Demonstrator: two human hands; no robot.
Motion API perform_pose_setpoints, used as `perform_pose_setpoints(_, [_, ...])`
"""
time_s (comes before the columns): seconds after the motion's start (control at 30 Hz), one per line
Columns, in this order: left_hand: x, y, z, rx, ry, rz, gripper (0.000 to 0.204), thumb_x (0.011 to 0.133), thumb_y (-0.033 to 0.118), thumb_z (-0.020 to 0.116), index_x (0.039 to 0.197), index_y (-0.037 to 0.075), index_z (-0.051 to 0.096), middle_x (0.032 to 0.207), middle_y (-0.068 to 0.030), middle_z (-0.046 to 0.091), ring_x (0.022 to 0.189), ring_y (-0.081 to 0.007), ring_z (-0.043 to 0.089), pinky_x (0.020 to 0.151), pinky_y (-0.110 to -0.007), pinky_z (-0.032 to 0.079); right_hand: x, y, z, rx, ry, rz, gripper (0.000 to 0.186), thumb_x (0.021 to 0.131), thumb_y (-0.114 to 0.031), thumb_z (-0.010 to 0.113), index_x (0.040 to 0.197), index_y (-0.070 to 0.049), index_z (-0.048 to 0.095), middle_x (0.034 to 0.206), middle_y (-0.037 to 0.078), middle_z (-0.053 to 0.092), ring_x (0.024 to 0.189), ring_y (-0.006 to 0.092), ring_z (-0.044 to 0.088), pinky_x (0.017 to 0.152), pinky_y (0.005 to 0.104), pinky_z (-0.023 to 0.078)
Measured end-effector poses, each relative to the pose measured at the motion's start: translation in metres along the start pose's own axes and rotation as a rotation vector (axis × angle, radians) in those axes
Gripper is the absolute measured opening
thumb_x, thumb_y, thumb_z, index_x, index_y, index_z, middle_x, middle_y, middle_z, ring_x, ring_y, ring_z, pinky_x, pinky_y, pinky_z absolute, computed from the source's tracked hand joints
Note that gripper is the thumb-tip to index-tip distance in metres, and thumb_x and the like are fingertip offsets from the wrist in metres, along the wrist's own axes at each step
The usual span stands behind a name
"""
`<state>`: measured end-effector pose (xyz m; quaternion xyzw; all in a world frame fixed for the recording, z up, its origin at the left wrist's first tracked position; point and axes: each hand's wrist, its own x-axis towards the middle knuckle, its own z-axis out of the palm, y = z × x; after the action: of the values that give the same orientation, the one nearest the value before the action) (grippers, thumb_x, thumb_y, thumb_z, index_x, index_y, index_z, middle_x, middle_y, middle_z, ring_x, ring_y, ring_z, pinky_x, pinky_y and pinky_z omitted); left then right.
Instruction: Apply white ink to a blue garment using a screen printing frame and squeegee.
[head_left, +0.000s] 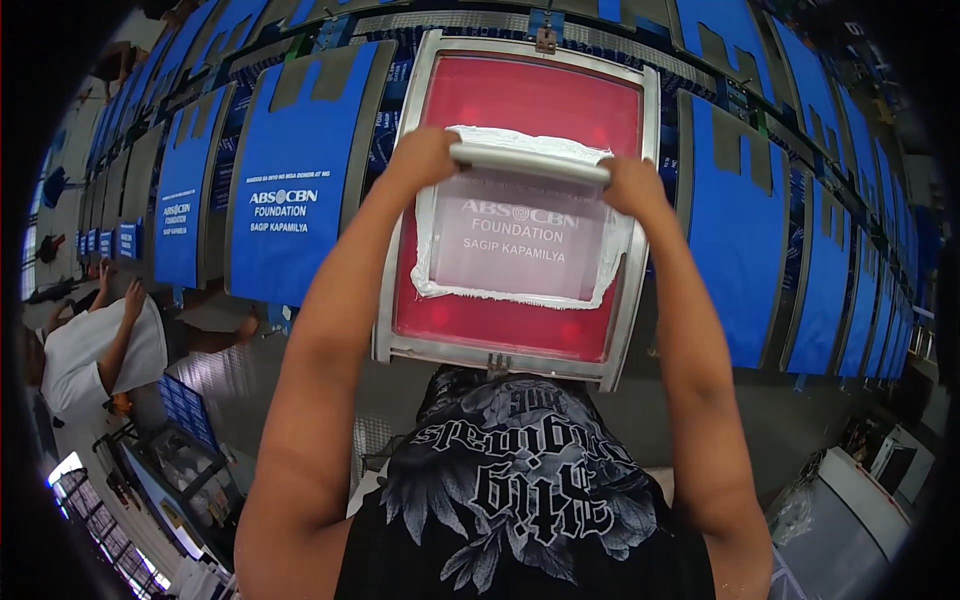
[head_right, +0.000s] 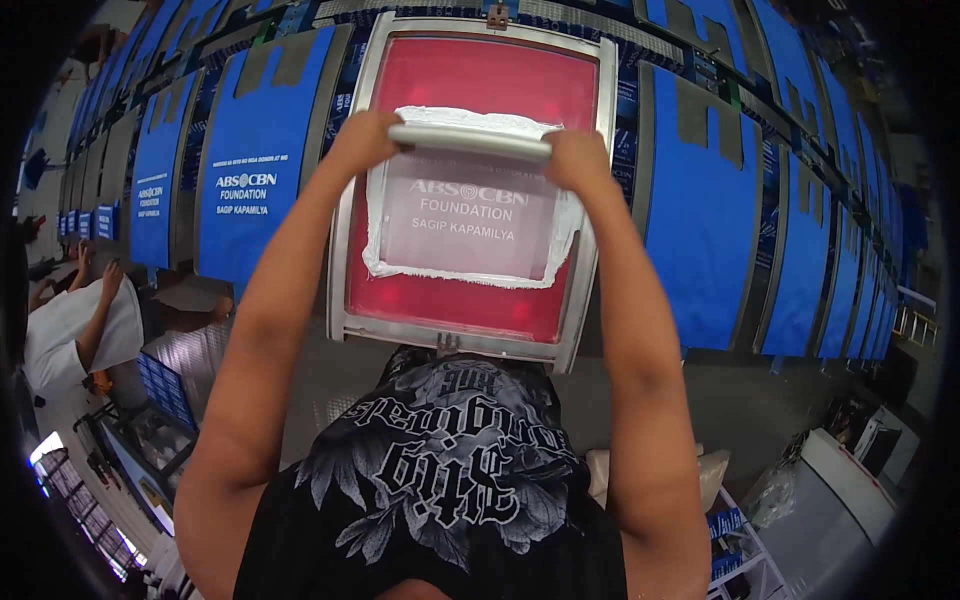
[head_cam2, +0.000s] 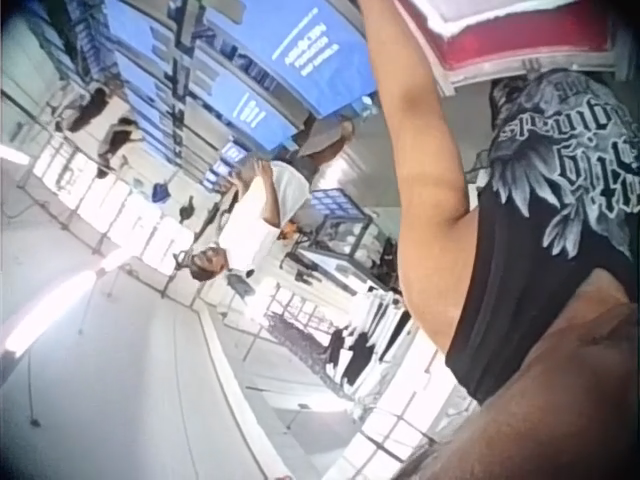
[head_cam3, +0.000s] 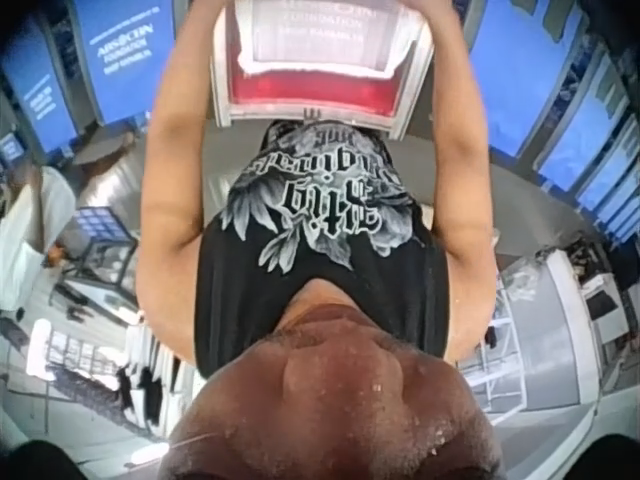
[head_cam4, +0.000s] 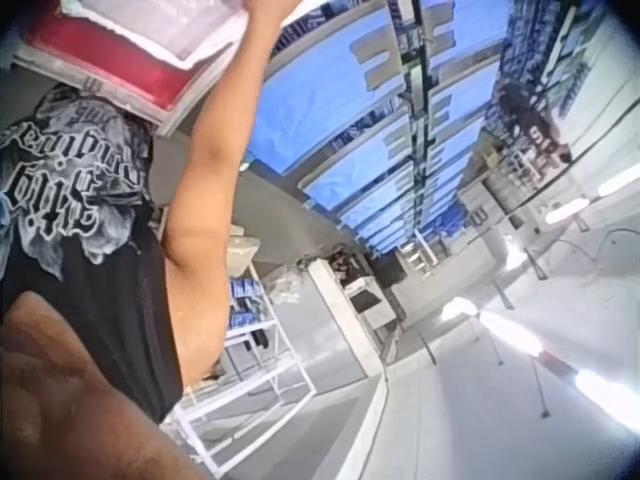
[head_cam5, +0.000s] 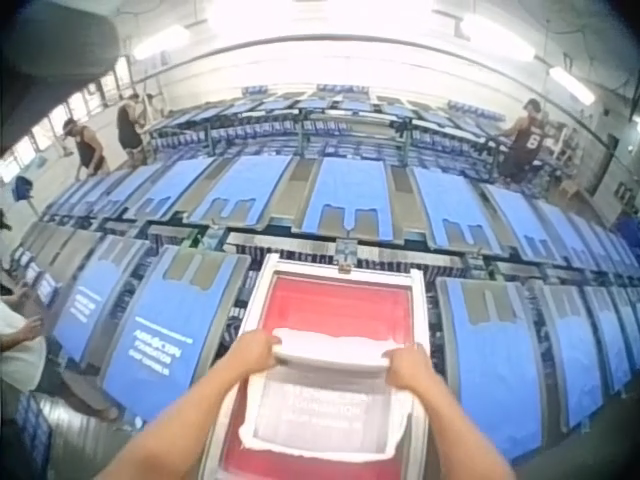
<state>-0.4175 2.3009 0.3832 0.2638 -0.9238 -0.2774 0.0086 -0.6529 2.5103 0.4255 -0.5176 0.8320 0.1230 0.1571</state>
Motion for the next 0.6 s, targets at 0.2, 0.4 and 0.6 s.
perform_pose_setpoints(0.2, [-0.014, 0.018, -0.036, 0.067, 0.437, 0.066, 0.051, 0.067, 0.029, 0.078, 0.108, 0.004, 0.062, 0.097, -0.0147, 0.065, 0.094, -0.0341, 0.060, 0.084, -0.041, 0.047, 0.011, 0.010, -0.061, 0.172, -0.038, -0.047, 0.049, 0.063, -0.007, 0.055, 0.111, -0.014, 0.066, 0.098, 0.019, 0.066, 0.094, 0.0340, 0.063, 0.086, 0.0390, 0.049])
perform_pose_setpoints(0.4, [-0.193, 0.057, 0.031, -0.451, -0.345, -0.170, 0.038, 0.085, 0.037, 0.056, 0.085, -0.001, 0.063, 0.078, -0.0218, 0.063, 0.073, -0.0366, 0.061, 0.067, -0.045, 0.047, 0.043, 0.015, -0.050, 0.152, -0.093, -0.029, 0.049, 0.062, -0.006, 0.056, 0.109, -0.015, 0.067, 0.101, 0.016, 0.067, 0.093, 0.0326, 0.064, 0.084, 0.0381, 0.050])
perform_pose_setpoints(0.6, [-0.296, 0.088, 0.160, -1.189, -0.576, -0.430, 0.041, 0.091, 0.039, 0.057, 0.088, -0.001, 0.066, 0.073, -0.0070, 0.064, 0.070, -0.0121, 0.057, 0.065, -0.030, 0.046, 0.044, -0.007, -0.042, 0.172, -0.098, -0.051, 0.053, 0.059, -0.008, 0.063, 0.112, -0.008, 0.063, 0.100, 0.018, 0.066, 0.093, 0.0340, 0.063, 0.084, 0.0392, 0.049])
